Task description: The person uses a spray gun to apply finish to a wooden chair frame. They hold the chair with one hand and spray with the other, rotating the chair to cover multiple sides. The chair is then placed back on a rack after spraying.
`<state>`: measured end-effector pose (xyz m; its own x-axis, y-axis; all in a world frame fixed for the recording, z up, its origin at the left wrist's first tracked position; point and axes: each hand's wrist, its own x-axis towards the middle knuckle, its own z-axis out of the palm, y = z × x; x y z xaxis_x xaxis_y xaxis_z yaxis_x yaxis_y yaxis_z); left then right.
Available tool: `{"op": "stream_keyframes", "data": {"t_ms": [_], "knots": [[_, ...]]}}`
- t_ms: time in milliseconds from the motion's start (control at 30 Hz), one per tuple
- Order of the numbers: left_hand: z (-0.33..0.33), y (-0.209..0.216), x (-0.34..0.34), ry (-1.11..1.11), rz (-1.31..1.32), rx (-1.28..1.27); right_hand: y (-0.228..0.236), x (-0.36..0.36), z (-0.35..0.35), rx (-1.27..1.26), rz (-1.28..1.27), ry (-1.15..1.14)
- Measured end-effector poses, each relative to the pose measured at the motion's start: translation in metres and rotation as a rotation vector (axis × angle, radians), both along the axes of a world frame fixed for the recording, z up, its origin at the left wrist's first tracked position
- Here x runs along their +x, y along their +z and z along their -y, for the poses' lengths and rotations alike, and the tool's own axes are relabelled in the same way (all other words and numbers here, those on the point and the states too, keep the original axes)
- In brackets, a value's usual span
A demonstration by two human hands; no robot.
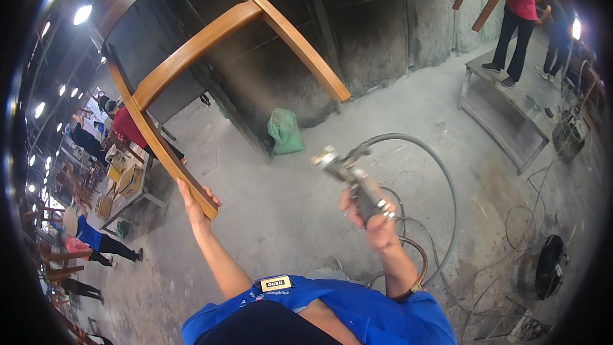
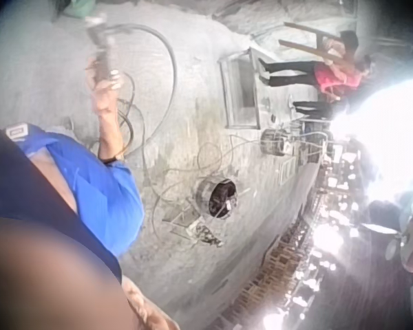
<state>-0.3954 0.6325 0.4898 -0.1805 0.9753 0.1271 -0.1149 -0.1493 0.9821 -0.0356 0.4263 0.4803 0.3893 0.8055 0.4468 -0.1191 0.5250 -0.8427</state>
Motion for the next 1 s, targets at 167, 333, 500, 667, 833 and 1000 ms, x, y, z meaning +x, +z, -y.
{"op": "stream_keyframes", "data": {"t_ms": [167,333,500,667,833,1000], "knots": [[-0.004,-0.005,-0.014,-0.071,0.002,-0.020,0.013,-0.025,-0.003,0.172,0.238,0.355],[-0.003,-0.005,-0.014,0.008,-0.001,-0.038,0.024,-0.013,-0.041,0.150,0.017,0.271],[-0.007,-0.013,-0.017,0.022,0.002,0.029,0.047,0.023,-0.090,0.297,-0.166,-0.006],[-0.027,-0.033,-0.031,-0.002,0.047,0.078,0.072,-0.005,-0.119,0.366,-0.018,0.079],[-0.041,-0.053,-0.038,0.056,0.046,0.162,0.079,-0.075,-0.134,0.410,0.217,0.221],[-0.071,-0.060,-0.044,0.016,0.060,0.185,0.079,-0.109,-0.148,0.469,0.229,0.253]]}}
